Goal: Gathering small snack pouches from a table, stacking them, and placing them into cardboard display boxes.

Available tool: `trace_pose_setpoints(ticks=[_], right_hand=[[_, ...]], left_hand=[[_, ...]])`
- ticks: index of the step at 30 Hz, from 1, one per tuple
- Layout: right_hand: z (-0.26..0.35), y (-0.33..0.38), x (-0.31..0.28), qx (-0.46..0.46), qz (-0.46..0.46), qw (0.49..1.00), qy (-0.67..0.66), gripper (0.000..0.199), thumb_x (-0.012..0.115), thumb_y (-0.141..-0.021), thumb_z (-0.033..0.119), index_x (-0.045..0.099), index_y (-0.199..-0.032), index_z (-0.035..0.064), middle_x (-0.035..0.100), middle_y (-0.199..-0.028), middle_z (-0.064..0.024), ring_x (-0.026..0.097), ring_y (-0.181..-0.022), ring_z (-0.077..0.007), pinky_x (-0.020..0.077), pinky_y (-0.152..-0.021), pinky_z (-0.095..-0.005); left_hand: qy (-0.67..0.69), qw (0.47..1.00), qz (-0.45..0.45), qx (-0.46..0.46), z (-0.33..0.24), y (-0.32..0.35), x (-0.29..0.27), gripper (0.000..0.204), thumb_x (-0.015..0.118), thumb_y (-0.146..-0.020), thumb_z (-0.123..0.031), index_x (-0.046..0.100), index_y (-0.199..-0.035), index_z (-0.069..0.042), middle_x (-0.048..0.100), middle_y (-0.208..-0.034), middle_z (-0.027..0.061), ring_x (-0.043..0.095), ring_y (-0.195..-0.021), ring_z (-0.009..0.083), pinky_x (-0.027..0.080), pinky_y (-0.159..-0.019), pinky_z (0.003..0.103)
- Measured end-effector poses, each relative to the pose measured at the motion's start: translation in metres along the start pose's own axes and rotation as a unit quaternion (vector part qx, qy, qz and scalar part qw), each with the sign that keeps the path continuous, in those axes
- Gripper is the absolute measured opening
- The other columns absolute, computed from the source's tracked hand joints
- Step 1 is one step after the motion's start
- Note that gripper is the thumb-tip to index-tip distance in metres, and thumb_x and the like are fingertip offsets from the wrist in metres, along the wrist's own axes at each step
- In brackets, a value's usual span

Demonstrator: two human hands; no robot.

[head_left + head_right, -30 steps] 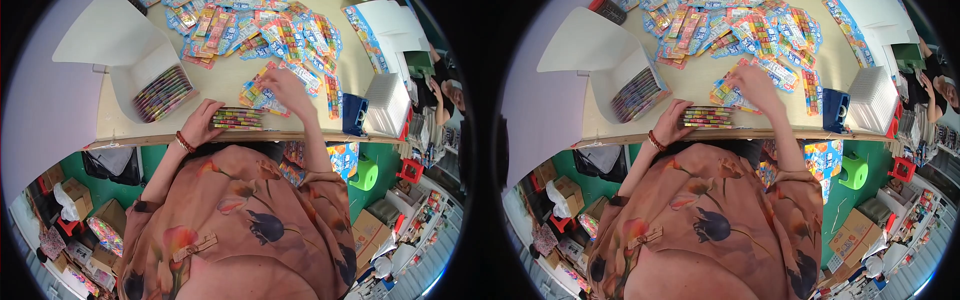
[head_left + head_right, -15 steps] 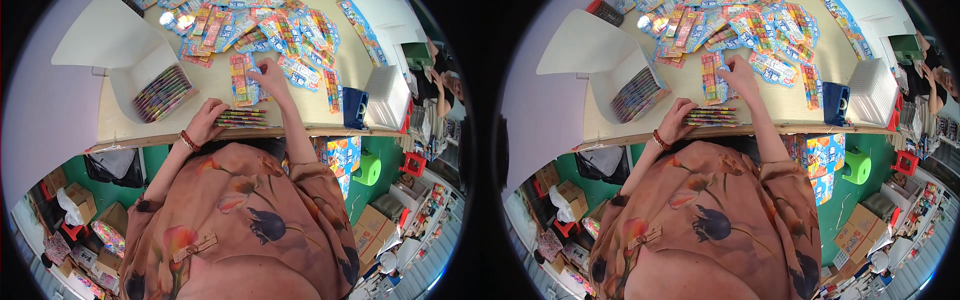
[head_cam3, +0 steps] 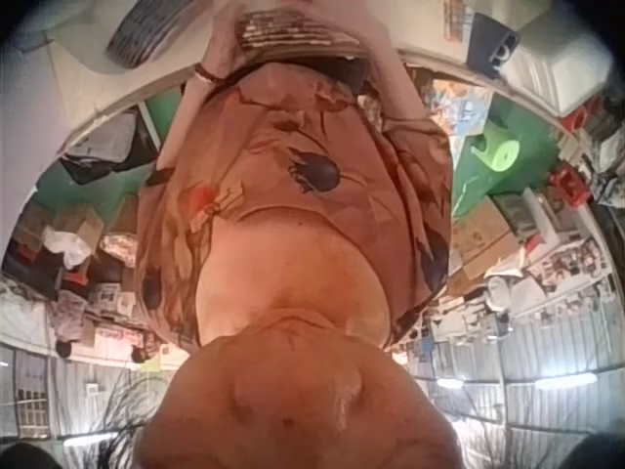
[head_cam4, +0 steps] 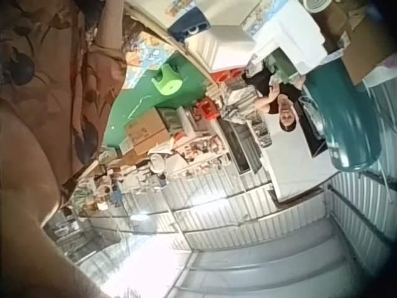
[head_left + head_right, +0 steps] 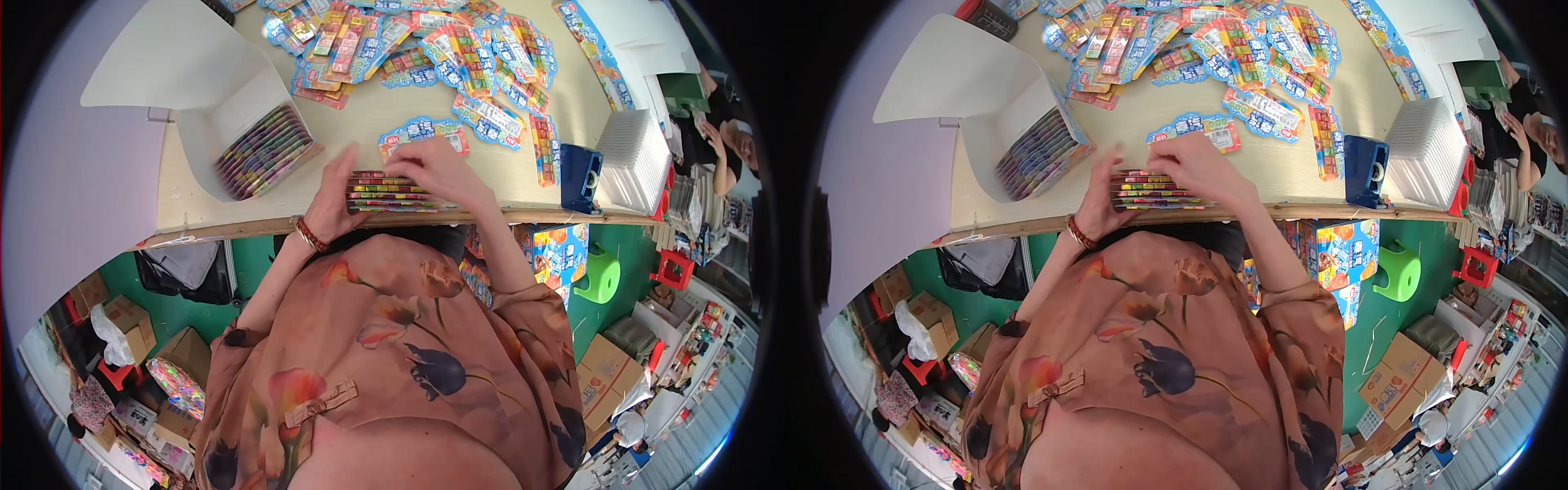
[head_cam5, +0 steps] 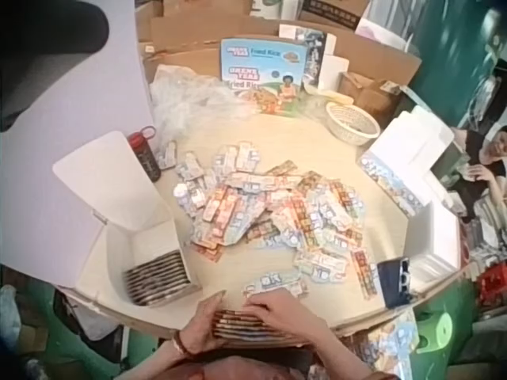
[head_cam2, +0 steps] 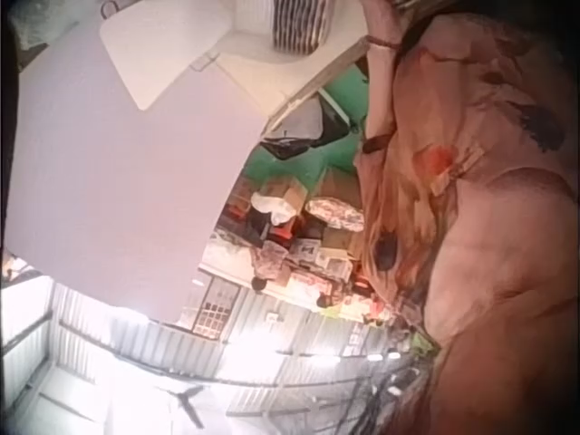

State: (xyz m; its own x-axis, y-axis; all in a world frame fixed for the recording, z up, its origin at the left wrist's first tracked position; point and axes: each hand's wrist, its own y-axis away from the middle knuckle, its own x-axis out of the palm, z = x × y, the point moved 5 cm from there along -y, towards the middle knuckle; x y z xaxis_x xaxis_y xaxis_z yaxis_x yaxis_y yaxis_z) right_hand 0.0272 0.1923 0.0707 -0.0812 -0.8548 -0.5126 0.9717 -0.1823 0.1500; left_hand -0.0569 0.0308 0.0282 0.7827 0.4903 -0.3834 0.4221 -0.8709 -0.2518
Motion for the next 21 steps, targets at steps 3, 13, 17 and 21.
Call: trace_pose_setpoints(ticks=[3,13,17,21], right_hand=[[-0.024,-0.009,-0.020,0.001,-0.006,1.000,0.030,0.026,0.066,-0.080,0.016,0.066,-0.104,0.0060,0.065,-0.093,-0.0098,0.060,-0.087,-0.0222,0.0474,-0.079,-0.0306],[-0.033,-0.010,-0.055,0.001,0.049,0.974,0.219,0.026,0.067,-0.071,0.003,0.055,-0.094,0.0045,0.052,-0.095,-0.0099,0.053,-0.098,-0.0308,0.0448,-0.081,-0.0411],[-0.002,0.000,-0.082,-0.015,-0.023,0.958,0.286,0.010,0.058,-0.071,-0.002,0.061,-0.077,0.0051,0.056,-0.093,-0.0077,0.054,-0.105,-0.0279,0.0464,-0.085,-0.0394],[0.020,0.000,-0.065,-0.172,-0.069,0.943,0.277,0.014,0.056,-0.070,-0.006,0.061,-0.066,0.0068,0.054,-0.125,-0.0053,0.044,-0.124,-0.0308,0.0420,-0.098,-0.0398]], left_hand=[[-0.061,0.993,0.097,0.001,-0.004,-0.003,0.001,0.074,0.077,-0.062,-0.001,0.044,-0.128,-0.005,0.053,-0.116,0.0168,0.052,-0.105,0.0341,0.045,-0.090,0.039],[-0.041,0.993,0.106,0.041,-0.004,-0.006,-0.003,0.063,0.075,-0.058,0.000,0.053,-0.116,-0.006,0.057,-0.112,0.0124,0.052,-0.102,0.0334,0.044,-0.089,0.039],[-0.045,0.991,0.119,0.040,-0.001,-0.010,-0.009,0.063,0.076,-0.057,0.000,0.054,-0.116,-0.006,0.057,-0.112,0.0120,0.052,-0.103,0.0334,0.044,-0.089,0.040],[-0.038,0.989,0.140,0.030,0.007,-0.018,-0.003,0.070,0.078,-0.061,-0.002,0.047,-0.124,-0.007,0.042,-0.130,0.0168,0.051,-0.109,0.0330,0.044,-0.094,0.040]])
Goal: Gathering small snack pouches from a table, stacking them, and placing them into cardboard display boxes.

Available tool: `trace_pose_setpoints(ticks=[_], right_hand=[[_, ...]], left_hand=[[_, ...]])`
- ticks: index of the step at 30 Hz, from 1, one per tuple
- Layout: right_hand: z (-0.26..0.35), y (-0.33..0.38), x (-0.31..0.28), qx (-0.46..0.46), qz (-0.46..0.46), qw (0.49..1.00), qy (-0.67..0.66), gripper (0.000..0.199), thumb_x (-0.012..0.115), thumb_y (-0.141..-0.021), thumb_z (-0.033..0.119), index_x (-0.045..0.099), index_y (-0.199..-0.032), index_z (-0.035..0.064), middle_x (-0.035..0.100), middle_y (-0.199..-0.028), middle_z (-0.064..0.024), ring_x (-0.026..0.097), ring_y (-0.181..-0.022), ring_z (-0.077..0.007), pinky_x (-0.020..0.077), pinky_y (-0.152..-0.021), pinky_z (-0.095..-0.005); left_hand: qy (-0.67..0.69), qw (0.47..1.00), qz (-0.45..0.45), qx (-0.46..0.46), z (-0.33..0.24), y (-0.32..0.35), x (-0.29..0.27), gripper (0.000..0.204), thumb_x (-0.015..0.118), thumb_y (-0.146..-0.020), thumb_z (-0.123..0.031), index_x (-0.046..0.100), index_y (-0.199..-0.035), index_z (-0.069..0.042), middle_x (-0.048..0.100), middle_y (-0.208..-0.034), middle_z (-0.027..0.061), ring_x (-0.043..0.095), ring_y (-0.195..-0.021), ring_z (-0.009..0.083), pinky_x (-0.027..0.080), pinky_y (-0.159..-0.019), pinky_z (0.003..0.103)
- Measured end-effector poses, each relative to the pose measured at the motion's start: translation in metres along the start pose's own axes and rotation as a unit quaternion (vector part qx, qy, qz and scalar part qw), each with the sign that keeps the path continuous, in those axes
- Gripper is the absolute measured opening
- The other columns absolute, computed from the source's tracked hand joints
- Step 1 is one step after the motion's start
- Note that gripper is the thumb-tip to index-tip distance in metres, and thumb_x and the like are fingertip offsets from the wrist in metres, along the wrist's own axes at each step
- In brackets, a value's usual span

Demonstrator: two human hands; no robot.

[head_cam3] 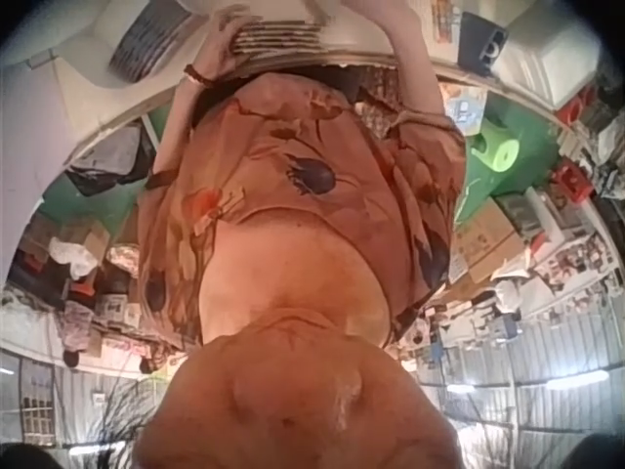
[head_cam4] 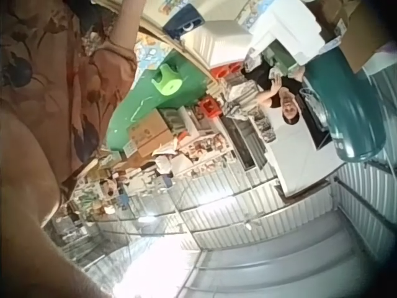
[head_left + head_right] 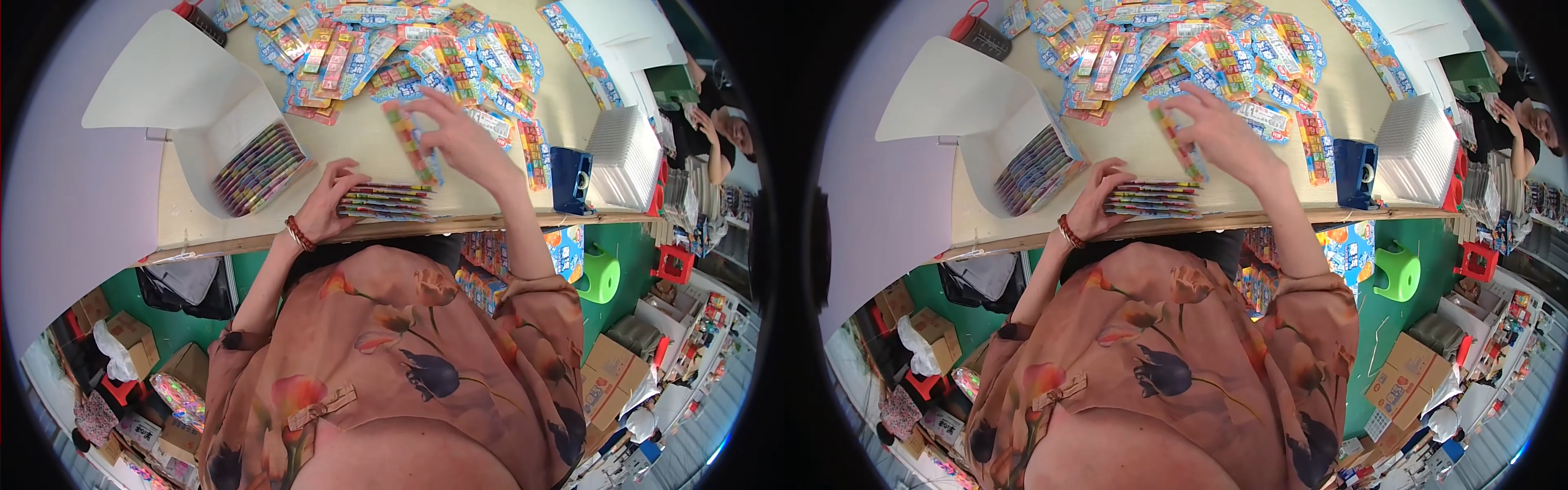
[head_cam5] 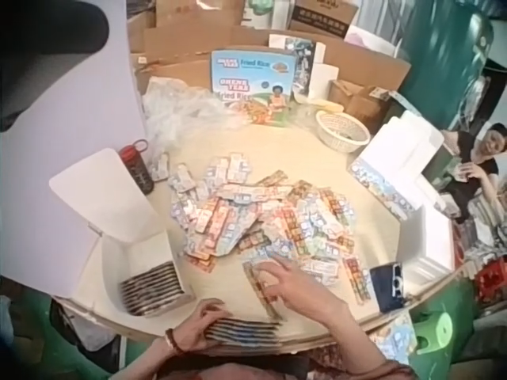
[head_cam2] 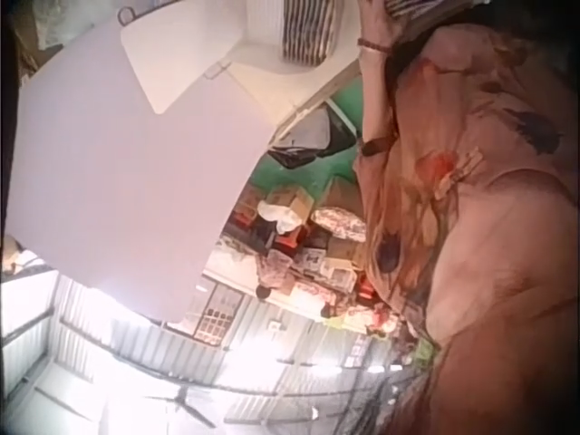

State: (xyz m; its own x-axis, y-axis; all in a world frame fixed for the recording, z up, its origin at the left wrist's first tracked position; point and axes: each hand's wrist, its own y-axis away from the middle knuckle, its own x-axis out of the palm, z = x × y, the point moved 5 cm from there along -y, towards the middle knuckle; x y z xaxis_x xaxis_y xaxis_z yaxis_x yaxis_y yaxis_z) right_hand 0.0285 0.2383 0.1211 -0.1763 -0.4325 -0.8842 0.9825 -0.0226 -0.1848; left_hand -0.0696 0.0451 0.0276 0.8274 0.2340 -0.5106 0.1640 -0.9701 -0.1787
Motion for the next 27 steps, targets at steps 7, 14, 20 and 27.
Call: trace_pose_setpoints(ticks=[7,14,20,27], right_hand=[[-0.027,0.011,0.059,0.116,0.165,0.895,-0.397,0.026,0.049,-0.072,-0.015,0.067,-0.079,0.0009,0.068,-0.105,-0.0125,0.064,-0.100,-0.0193,0.0476,-0.090,-0.0287],[-0.068,0.055,0.032,0.218,-0.121,0.916,-0.313,0.031,0.060,-0.084,0.003,0.061,-0.114,0.0064,0.058,-0.126,-0.0119,0.055,-0.116,-0.0236,0.0426,-0.098,-0.0345],[-0.090,0.106,0.042,0.264,-0.095,0.947,0.159,0.050,0.065,-0.083,0.015,0.048,-0.130,0.0113,0.046,-0.135,-0.0163,0.041,-0.127,-0.0390,0.0375,-0.102,-0.0503],[-0.019,0.058,0.047,0.129,-0.100,0.986,-0.018,0.012,0.059,-0.086,0.018,0.065,-0.094,0.0106,0.065,-0.088,-0.0067,0.062,-0.082,-0.0275,0.0465,-0.072,-0.0410]], left_hand=[[0.067,0.994,-0.069,-0.052,0.006,-0.015,0.007,0.111,0.085,-0.060,-0.010,0.015,-0.147,-0.006,0.029,-0.139,0.0222,0.048,-0.117,0.0353,0.043,-0.098,0.041],[-0.023,0.996,-0.020,-0.089,-0.003,-0.023,0.005,0.092,0.085,-0.058,-0.011,0.034,-0.135,-0.008,0.051,-0.119,0.0171,0.050,-0.109,0.0350,0.042,-0.096,0.040],[-0.003,0.997,0.001,-0.072,0.008,-0.021,0.009,0.079,0.085,-0.059,-0.012,0.041,-0.125,-0.007,0.041,-0.131,0.0179,0.048,-0.114,0.0360,0.043,-0.096,0.039],[0.035,0.998,-0.049,-0.035,-0.003,-0.028,0.006,0.086,0.085,-0.059,-0.013,0.037,-0.131,-0.008,0.034,-0.137,0.0196,0.044,-0.121,0.0362,0.043,-0.099,0.038]])
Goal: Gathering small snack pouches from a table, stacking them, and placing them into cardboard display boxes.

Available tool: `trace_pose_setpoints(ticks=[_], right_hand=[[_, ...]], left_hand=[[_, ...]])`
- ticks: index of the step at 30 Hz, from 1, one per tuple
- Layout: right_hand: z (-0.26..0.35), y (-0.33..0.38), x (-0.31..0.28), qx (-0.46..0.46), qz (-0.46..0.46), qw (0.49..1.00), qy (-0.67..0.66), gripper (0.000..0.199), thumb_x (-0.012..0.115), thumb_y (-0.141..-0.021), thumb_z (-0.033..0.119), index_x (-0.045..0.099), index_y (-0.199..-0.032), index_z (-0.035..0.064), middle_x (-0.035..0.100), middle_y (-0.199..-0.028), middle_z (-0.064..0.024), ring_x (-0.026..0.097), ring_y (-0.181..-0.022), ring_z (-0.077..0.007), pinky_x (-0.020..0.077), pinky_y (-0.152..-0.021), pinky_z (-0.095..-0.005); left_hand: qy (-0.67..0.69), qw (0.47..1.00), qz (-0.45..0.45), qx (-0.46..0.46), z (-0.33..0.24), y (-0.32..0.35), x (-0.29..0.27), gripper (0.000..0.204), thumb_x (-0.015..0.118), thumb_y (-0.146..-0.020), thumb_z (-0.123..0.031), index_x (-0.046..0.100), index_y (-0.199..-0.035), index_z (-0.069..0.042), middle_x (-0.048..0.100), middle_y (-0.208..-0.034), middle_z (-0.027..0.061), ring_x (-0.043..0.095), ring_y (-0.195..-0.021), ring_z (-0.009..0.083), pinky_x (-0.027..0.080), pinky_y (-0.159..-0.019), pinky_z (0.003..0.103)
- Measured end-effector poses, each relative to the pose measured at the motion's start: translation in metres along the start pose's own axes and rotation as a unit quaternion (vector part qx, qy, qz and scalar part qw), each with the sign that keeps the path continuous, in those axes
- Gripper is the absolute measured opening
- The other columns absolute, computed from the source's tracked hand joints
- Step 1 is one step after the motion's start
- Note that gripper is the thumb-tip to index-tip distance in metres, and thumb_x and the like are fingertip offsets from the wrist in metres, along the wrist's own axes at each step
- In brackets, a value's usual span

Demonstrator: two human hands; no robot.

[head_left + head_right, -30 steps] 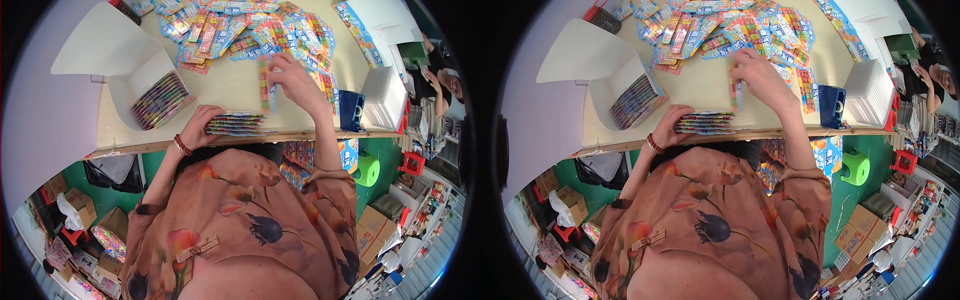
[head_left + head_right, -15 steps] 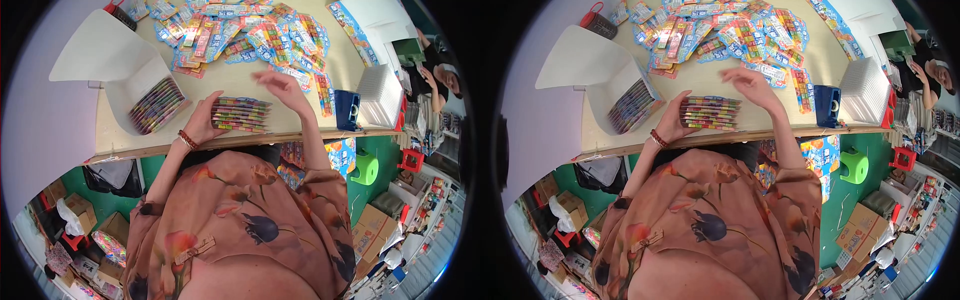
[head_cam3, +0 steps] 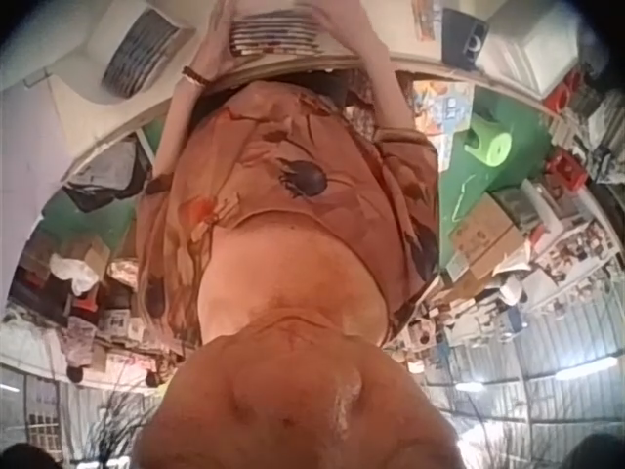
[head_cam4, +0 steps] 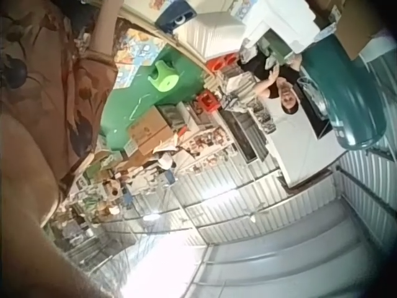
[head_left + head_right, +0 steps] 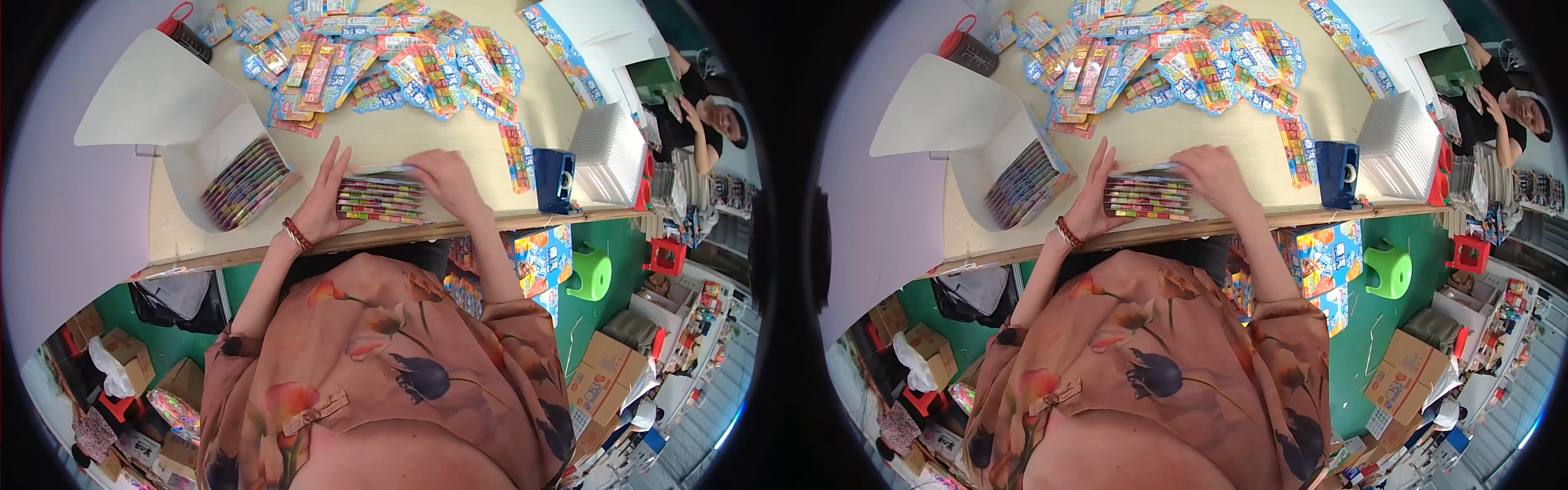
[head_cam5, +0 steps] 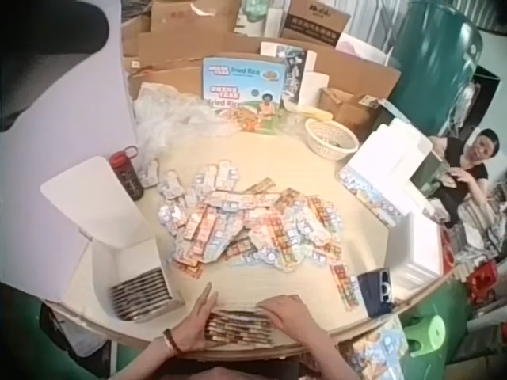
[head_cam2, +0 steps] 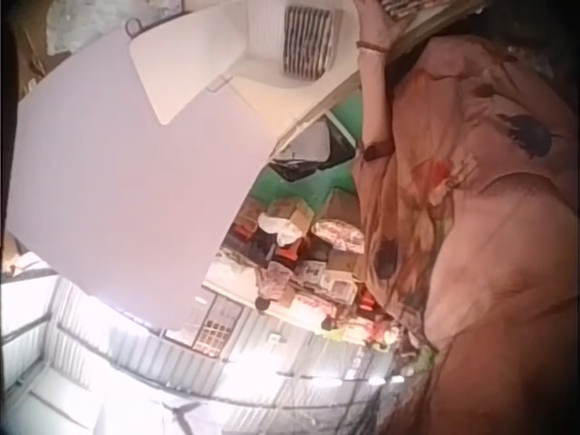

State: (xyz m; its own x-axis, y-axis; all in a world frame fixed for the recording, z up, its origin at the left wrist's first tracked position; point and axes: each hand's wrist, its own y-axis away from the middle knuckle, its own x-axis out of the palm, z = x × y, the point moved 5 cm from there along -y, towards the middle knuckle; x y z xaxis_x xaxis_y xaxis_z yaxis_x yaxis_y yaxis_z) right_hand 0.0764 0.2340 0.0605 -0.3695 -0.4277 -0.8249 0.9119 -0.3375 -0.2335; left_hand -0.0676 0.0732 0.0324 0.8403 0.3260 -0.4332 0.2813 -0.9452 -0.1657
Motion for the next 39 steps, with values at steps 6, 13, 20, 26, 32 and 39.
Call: trace_pose_setpoints(ticks=[6,13,20,26,32,39], right_hand=[[-0.015,-0.033,0.005,0.084,0.046,0.988,-0.117,0.025,0.055,-0.092,0.024,0.065,-0.093,0.0015,0.067,-0.083,-0.0112,0.062,-0.078,-0.0302,0.0482,-0.071,-0.0356],[-0.112,-0.086,-0.031,0.269,-0.112,0.930,0.224,0.065,0.075,-0.070,0.051,0.059,-0.112,0.0037,0.057,-0.115,-0.0187,0.048,-0.112,-0.0341,0.0386,-0.092,-0.0480],[-0.121,-0.065,-0.007,0.222,-0.163,0.960,-0.050,0.028,0.074,-0.071,0.014,0.058,-0.091,0.0025,0.060,-0.084,-0.0080,0.058,-0.087,-0.0243,0.0441,-0.085,-0.0361],[-0.072,-0.028,0.004,0.271,-0.125,0.951,0.076,0.064,0.083,-0.063,0.040,0.055,-0.109,0.0044,0.055,-0.110,-0.0145,0.049,-0.107,-0.0301,0.0405,-0.090,-0.0452],[-0.069,-0.036,0.002,0.296,0.004,0.951,0.087,0.079,0.084,-0.060,0.042,0.052,-0.123,0.0059,0.050,-0.122,-0.0120,0.046,-0.114,-0.0304,0.0386,-0.091,-0.0462],[-0.042,-0.029,-0.004,0.126,-0.164,0.971,0.118,0.042,0.076,-0.074,0.024,0.060,-0.111,0.0089,0.055,-0.120,-0.0069,0.053,-0.110,-0.0248,0.0408,-0.089,-0.0400]], left_hand=[[-0.123,0.990,0.065,0.033,-0.001,0.000,-0.001,0.086,0.085,-0.057,-0.015,0.041,-0.130,-0.009,0.042,-0.127,0.0183,0.046,-0.116,0.0349,0.039,-0.100,0.042],[-0.047,0.997,0.064,0.025,0.001,-0.002,0.001,0.082,0.085,-0.058,-0.014,0.043,-0.128,-0.008,0.043,-0.122,0.0173,0.046,-0.113,0.0353,0.042,-0.096,0.039],[-0.066,0.997,0.042,0.022,-0.006,0.000,0.000,0.095,0.085,-0.060,-0.013,0.033,-0.140,-0.012,0.038,-0.133,0.0182,0.041,-0.122,0.0357,0.040,-0.102,0.039],[-0.060,0.996,0.067,0.029,0.001,-0.001,-0.002,0.089,0.084,-0.061,-0.013,0.037,-0.137,-0.011,0.041,-0.130,0.0168,0.043,-0.120,0.0351,0.040,-0.101,0.039],[-0.062,0.995,0.067,0.029,-0.001,0.001,0.000,0.081,0.083,-0.062,-0.013,0.041,-0.131,-0.010,0.044,-0.125,0.0160,0.045,-0.117,0.0345,0.042,-0.099,0.039],[-0.047,0.996,0.081,-0.007,0.001,0.003,0.002,0.103,0.085,-0.059,-0.011,0.028,-0.145,-0.016,0.018,-0.148,0.0218,0.039,-0.126,0.0352,0.041,-0.103,0.040]])
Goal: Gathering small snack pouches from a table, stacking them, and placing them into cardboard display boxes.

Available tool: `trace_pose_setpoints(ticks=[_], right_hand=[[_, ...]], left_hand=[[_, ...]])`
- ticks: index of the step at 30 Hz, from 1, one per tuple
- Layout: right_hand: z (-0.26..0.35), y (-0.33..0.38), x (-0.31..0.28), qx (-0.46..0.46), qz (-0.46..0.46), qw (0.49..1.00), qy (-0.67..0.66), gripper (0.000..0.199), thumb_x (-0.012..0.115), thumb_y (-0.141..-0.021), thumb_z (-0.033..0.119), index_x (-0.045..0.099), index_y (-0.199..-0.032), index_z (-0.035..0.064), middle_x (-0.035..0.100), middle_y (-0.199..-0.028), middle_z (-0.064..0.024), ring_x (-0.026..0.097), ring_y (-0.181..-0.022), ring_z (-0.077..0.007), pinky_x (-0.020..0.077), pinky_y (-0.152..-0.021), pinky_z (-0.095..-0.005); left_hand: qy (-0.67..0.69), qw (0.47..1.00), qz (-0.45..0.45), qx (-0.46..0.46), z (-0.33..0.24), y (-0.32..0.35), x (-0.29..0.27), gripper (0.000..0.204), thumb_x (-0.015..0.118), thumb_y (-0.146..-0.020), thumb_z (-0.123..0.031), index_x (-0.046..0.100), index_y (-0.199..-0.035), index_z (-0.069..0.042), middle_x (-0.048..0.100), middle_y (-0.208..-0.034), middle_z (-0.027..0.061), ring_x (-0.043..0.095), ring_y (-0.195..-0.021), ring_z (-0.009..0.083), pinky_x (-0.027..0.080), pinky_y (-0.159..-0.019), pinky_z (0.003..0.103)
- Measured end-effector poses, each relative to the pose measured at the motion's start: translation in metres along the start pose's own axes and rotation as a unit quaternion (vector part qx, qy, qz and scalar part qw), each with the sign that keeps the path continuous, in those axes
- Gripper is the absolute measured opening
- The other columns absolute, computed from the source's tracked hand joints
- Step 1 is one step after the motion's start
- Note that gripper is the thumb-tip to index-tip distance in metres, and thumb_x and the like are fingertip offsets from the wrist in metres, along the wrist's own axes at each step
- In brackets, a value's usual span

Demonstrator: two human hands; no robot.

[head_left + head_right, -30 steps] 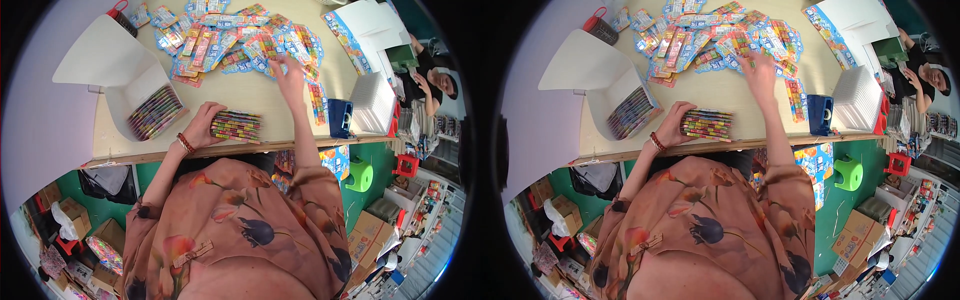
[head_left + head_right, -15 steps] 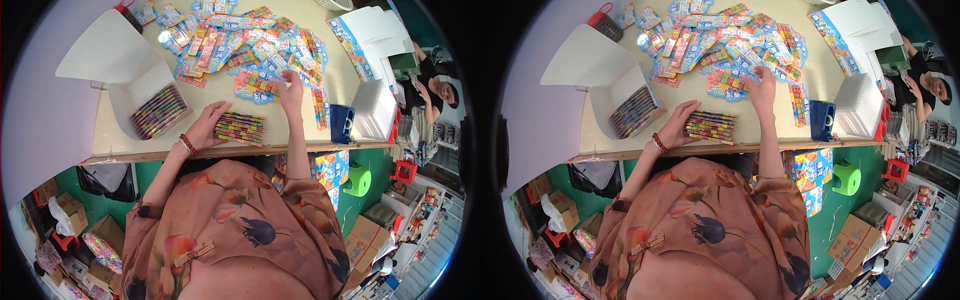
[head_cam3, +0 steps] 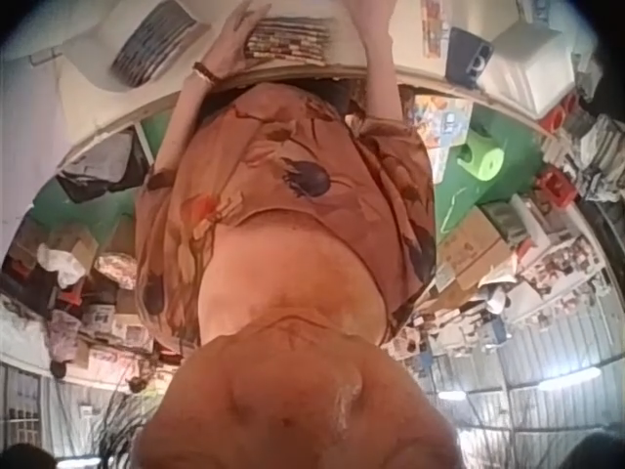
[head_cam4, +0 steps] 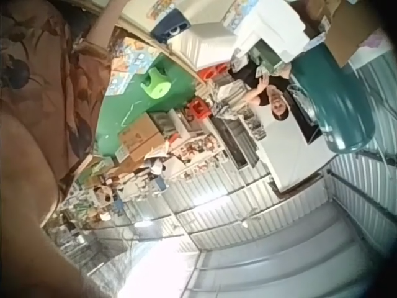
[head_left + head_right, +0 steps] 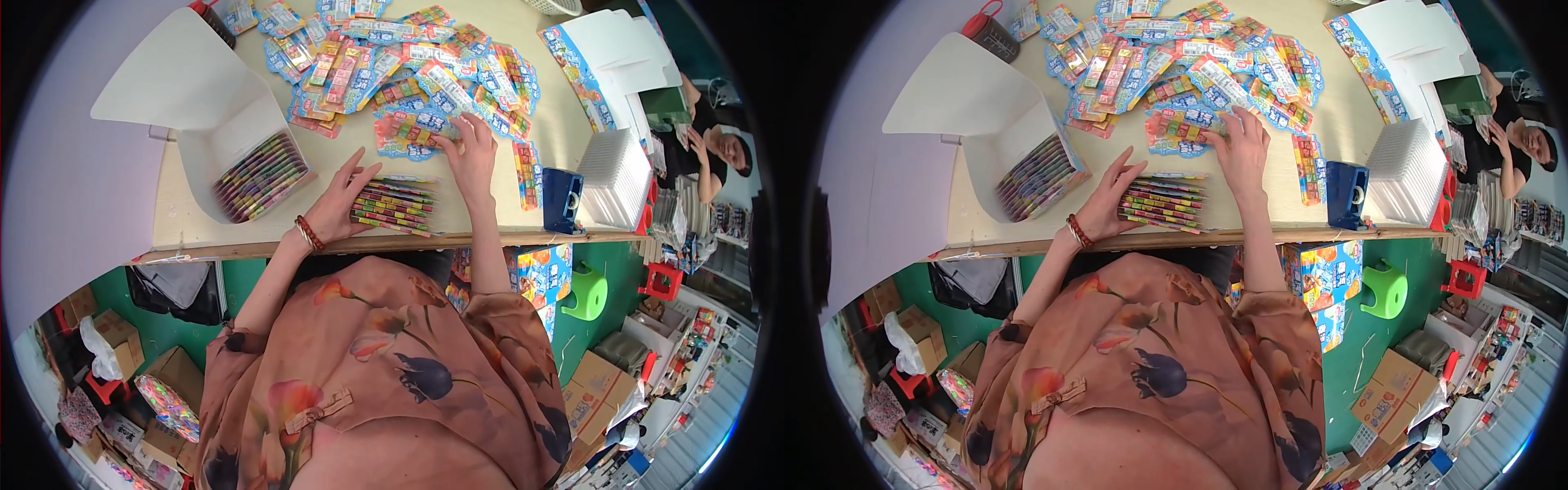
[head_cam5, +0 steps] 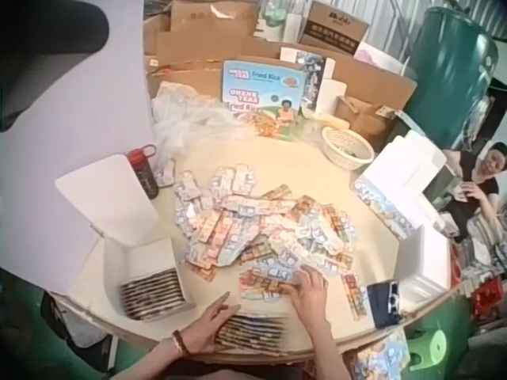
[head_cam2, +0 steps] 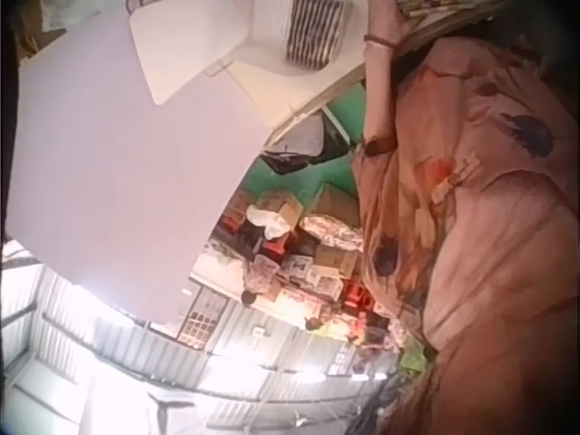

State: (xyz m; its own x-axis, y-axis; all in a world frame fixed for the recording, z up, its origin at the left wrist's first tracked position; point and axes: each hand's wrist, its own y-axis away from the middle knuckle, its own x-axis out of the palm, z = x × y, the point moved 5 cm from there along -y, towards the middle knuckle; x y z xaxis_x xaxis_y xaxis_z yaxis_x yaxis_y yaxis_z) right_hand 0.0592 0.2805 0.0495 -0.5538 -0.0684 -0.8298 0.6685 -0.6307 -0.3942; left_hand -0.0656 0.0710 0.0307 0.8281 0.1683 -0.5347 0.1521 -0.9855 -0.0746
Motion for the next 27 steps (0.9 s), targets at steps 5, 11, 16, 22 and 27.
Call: trace_pose_setpoints(ticks=[5,11,16,22,27], right_hand=[[-0.012,0.015,0.000,0.079,0.015,0.944,-0.320,0.015,0.068,-0.081,0.006,0.065,-0.095,0.0012,0.066,-0.095,-0.0063,0.062,-0.088,-0.0149,0.0476,-0.077,-0.0282],[-0.001,0.027,0.009,0.114,0.372,0.816,-0.428,0.011,0.065,-0.083,0.003,0.069,-0.093,0.0002,0.069,-0.091,-0.0078,0.063,-0.084,-0.0126,0.0495,-0.074,-0.0269],[0.015,-0.010,-0.009,-0.075,0.170,0.971,-0.148,0.037,0.065,-0.079,0.004,0.064,-0.115,0.0113,0.063,-0.116,-0.0099,0.056,-0.111,-0.0254,0.0438,-0.094,-0.0384],[0.001,-0.024,0.013,-0.185,0.211,0.958,-0.058,0.035,0.061,-0.080,0.005,0.063,-0.115,0.0107,0.063,-0.112,-0.0115,0.058,-0.107,-0.0299,0.0445,-0.092,-0.0396],[0.009,-0.008,0.008,-0.027,0.359,0.917,-0.170,0.017,0.060,-0.086,0.012,0.066,-0.099,0.0044,0.066,-0.088,-0.0115,0.062,-0.081,-0.0273,0.0458,-0.071,-0.0371]], left_hand=[[0.028,0.999,-0.024,-0.008,0.006,0.000,0.004,0.113,0.086,-0.057,-0.010,0.020,-0.149,-0.016,0.006,-0.152,0.0235,0.037,-0.128,0.0373,0.041,-0.103,0.042],[-0.003,0.999,-0.054,0.003,0.000,0.001,-0.002,0.108,0.086,-0.057,-0.013,0.025,-0.146,-0.013,0.026,-0.144,0.0202,0.037,-0.125,0.0377,0.037,-0.104,0.044],[-0.060,0.998,-0.029,0.007,-0.004,-0.002,-0.005,0.096,0.084,-0.058,-0.014,0.034,-0.139,-0.012,0.041,-0.128,0.0151,0.039,-0.122,0.0360,0.035,-0.105,0.043],[0.007,1.000,-0.003,0.012,-0.004,0.000,-0.002,0.099,0.084,-0.058,-0.012,0.031,-0.141,-0.012,0.036,-0.131,0.0172,0.038,-0.124,0.0357,0.038,-0.104,0.041],[-0.016,0.999,-0.028,0.039,-0.006,-0.001,-0.003,0.124,0.085,-0.058,-0.011,0.001,-0.149,-0.007,0.020,-0.144,0.0216,0.029,-0.132,0.0382,0.034,-0.108,0.040]])
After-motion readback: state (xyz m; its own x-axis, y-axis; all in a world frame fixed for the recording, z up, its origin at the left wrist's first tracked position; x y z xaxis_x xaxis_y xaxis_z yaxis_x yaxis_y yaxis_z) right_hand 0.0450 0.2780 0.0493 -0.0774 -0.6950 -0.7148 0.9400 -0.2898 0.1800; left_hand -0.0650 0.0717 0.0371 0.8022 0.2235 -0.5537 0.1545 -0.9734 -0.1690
